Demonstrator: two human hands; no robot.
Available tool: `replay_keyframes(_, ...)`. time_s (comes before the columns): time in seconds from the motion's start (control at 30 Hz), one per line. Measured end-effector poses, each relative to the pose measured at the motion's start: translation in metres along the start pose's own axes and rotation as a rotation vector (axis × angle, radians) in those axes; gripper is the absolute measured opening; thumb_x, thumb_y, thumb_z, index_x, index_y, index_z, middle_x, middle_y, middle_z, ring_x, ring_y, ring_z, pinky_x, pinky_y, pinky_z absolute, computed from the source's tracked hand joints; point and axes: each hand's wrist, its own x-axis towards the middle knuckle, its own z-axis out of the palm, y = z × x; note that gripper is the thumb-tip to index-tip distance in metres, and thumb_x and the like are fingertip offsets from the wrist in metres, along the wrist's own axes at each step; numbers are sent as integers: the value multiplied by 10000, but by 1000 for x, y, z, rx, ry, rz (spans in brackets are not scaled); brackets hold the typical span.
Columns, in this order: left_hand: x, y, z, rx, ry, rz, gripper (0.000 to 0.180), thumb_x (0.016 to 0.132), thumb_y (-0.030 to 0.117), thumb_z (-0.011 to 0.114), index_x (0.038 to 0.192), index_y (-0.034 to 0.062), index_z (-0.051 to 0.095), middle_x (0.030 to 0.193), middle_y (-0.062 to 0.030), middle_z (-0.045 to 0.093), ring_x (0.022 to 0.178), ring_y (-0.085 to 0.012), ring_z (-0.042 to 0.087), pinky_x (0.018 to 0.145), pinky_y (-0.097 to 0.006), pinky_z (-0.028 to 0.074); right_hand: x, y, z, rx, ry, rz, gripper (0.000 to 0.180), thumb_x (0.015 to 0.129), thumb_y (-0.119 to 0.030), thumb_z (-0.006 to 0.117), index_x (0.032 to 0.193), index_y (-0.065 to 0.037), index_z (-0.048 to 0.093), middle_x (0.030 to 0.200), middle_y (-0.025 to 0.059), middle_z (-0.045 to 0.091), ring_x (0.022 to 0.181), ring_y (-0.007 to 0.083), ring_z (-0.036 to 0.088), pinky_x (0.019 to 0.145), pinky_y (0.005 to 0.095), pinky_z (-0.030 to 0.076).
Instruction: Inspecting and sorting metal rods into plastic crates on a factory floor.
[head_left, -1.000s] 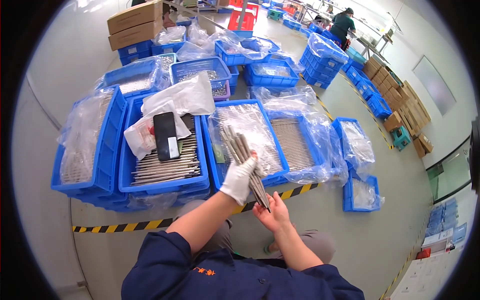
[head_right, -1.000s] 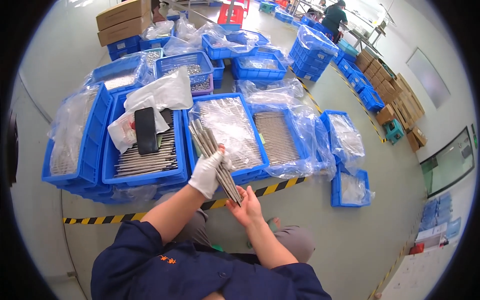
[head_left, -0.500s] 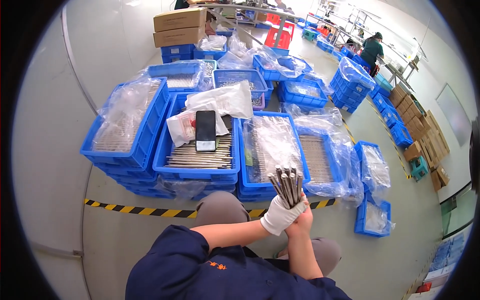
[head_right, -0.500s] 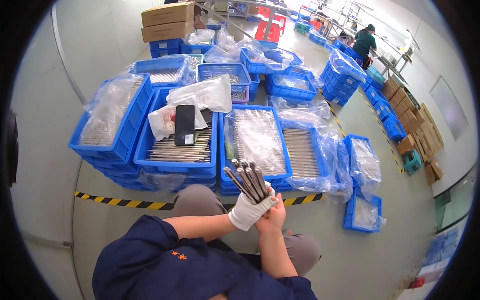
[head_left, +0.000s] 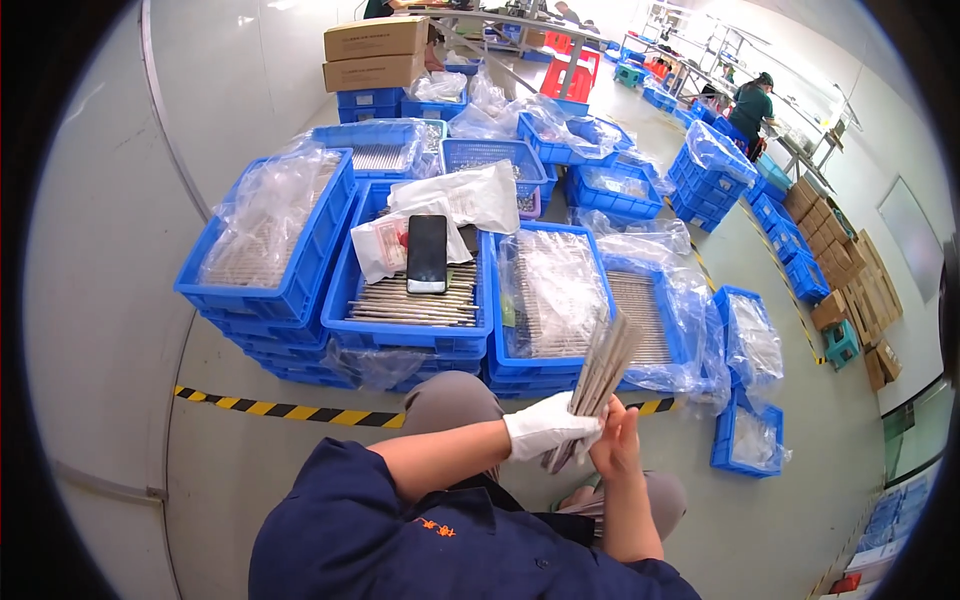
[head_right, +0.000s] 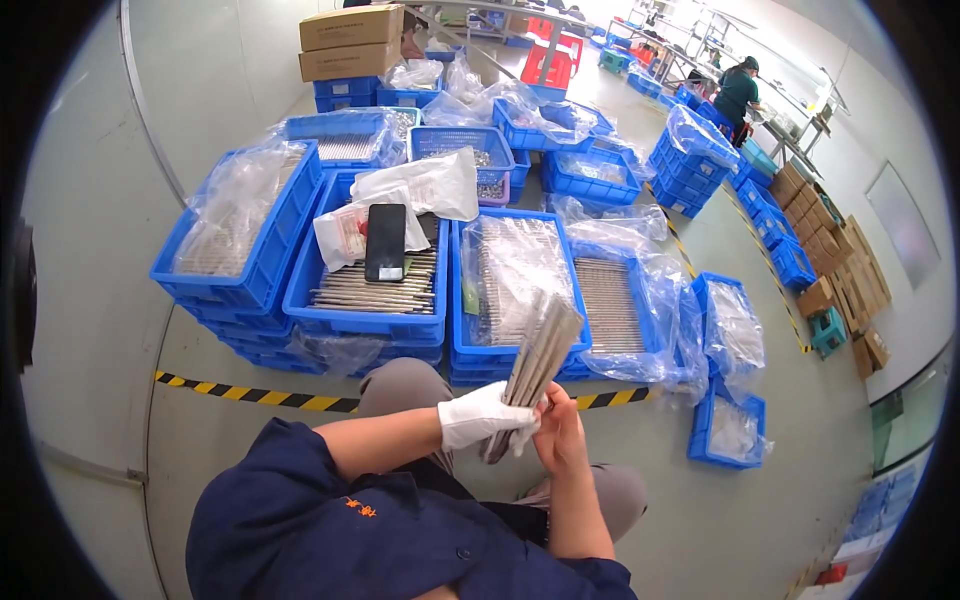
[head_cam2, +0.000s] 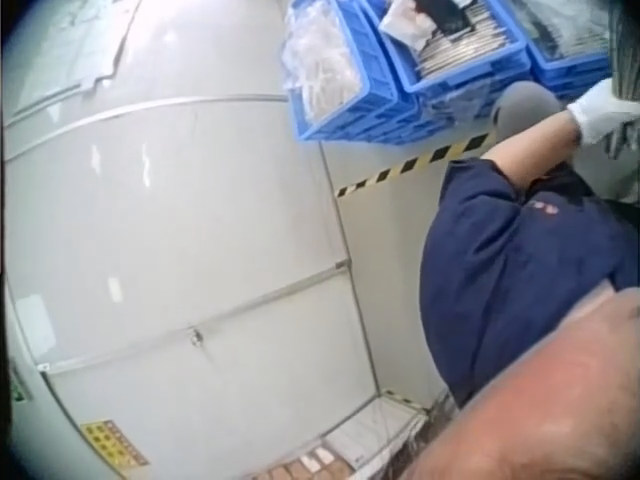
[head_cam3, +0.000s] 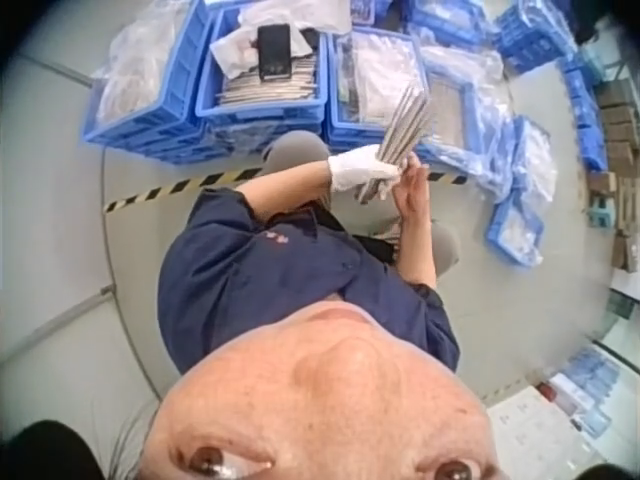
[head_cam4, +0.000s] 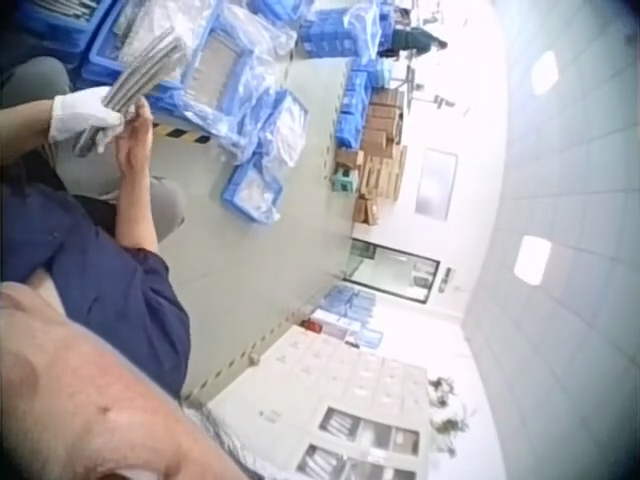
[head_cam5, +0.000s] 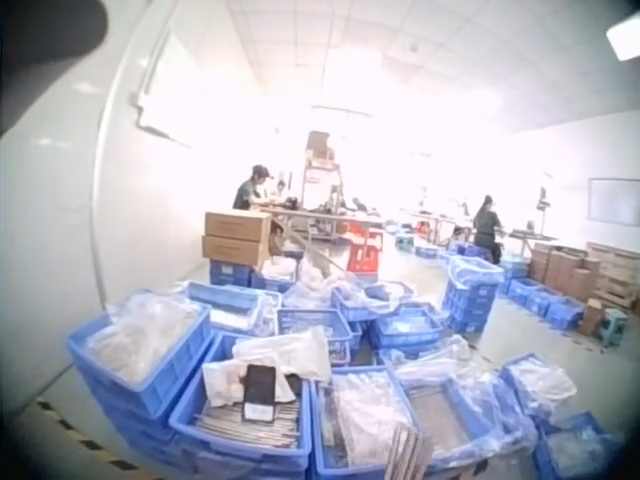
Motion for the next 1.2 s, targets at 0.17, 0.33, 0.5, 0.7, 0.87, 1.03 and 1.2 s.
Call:
replay_keyframes(0.17,-17,-36,-13,-230,-292,-444,259,756,226,610,905,80,456,679,-20,482,573,-109,492,510,-256,436,-7,1,12,-96,-176,270,888,614,-540,657,1212,32,332,945,63,518,696,71,533,586,166,430)
replay_keyframes(0.33,-20,-45,-4,-616,-417,-541,115,814,218,508,799,117,455,572,28,393,487,-86,406,482,-243,403,-7,22,32,149,-153,95,310,757,-370,573,864,-81,535,709,-1,371,653,123,348,798,312,365)
replay_keyframes(0.5,-31,-51,-2,-697,-364,-469,191,819,221,491,948,85,450,643,15,416,529,-77,416,504,-237,416,-5,17,33,143,-140,110,186,801,-263,522,772,-79,538,711,3,375,677,131,366,801,323,370)
replay_keyframes(0.7,-45,-51,-4,-377,-282,-385,260,751,193,583,942,76,451,651,21,425,534,-61,417,476,-193,359,3,3,36,-183,-105,104,221,811,-254,484,790,-44,548,672,10,385,641,134,373,766,322,377)
replay_keyframes(0.87,-52,-49,-12,-66,60,-186,269,719,195,576,927,60,473,633,12,452,493,-67,416,445,-213,345,3,-1,54,-481,21,360,745,700,-546,574,1123,53,444,694,5,426,669,92,411,677,250,395)
replay_keyframes(1.03,-69,-21,-51,-64,405,-44,273,731,136,566,962,42,454,633,-13,468,474,-84,435,421,-225,349,10,0,18,-489,106,284,500,840,-349,487,1136,52,444,682,-27,402,650,71,399,670,233,394)
replay_keyframes(1.2,-106,8,-85,115,732,4,252,716,132,573,939,32,514,777,-23,519,593,-64,466,482,-202,394,41,-1,11,-660,166,361,321,847,-197,486,1103,-6,506,728,-32,448,673,52,423,638,219,401)
